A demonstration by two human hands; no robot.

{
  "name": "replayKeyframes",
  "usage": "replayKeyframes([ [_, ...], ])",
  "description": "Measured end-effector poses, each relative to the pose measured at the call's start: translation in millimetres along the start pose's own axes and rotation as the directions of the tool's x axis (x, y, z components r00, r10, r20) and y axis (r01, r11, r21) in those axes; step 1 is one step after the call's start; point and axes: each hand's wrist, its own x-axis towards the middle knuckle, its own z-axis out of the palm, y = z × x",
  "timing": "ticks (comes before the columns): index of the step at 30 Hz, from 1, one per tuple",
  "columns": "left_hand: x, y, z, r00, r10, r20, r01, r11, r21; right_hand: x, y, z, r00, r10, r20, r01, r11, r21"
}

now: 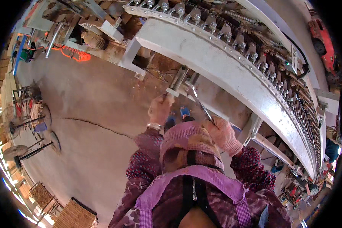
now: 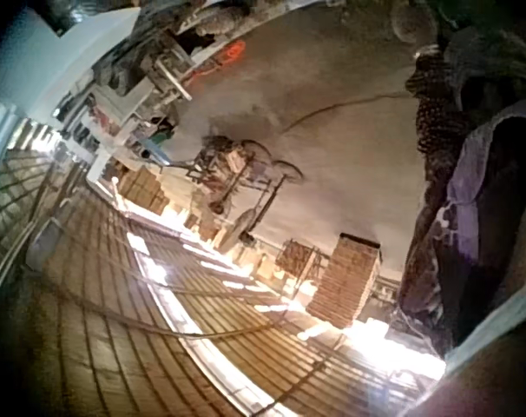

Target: The person uses a wrench to tighten bolts on a large, curved industrial machine. They repeatedly move along the machine's length, adjusting various fasteners and components. The person also handles a wooden plank, positioning it against the machine's frame.

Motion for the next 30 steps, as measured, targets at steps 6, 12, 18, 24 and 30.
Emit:
replayKeyframes([
  [6, -4.2, -66.4, -7.7, 0.908, -0.165, 0.384, 0.221, 0.97, -0.105, 0.8, 12.8, 16.2, 0.983, 0.184, -0.01, -0.181, 0.976, 0.12],
  [12, -55.4, -17.6, -51.6, 0.746, 0.045, 0.665, 0.661, -0.176, -0.729, -7.2, 42.0, 36.1, 0.969, 0.247, -0.021, -0.22, 0.897, 0.383],
  [18, -53.1, -10.1, -42.1, 0.853, -0.014, 0.522, 0.512, -0.175, -0.841, -15.3, 35.0, 57.9, 0.963, 0.266, -0.05, -0.219, 0.873, 0.436],
  [24, -66.8, 21.8, -45.6, 0.999, -0.022, -0.033, 0.014, 0.978, -0.21, -24.1, 23.5, 75.8, 0.943, 0.331, -0.021, -0.24, 0.726, 0.644],
  [30, -62.4, -2.7, -34.0, 0.765, -0.076, 0.64, 0.574, -0.372, -0.73, -20.6, 33.9, 83.3, 0.938, 0.335, -0.082, -0.243, 0.81, 0.533],
])
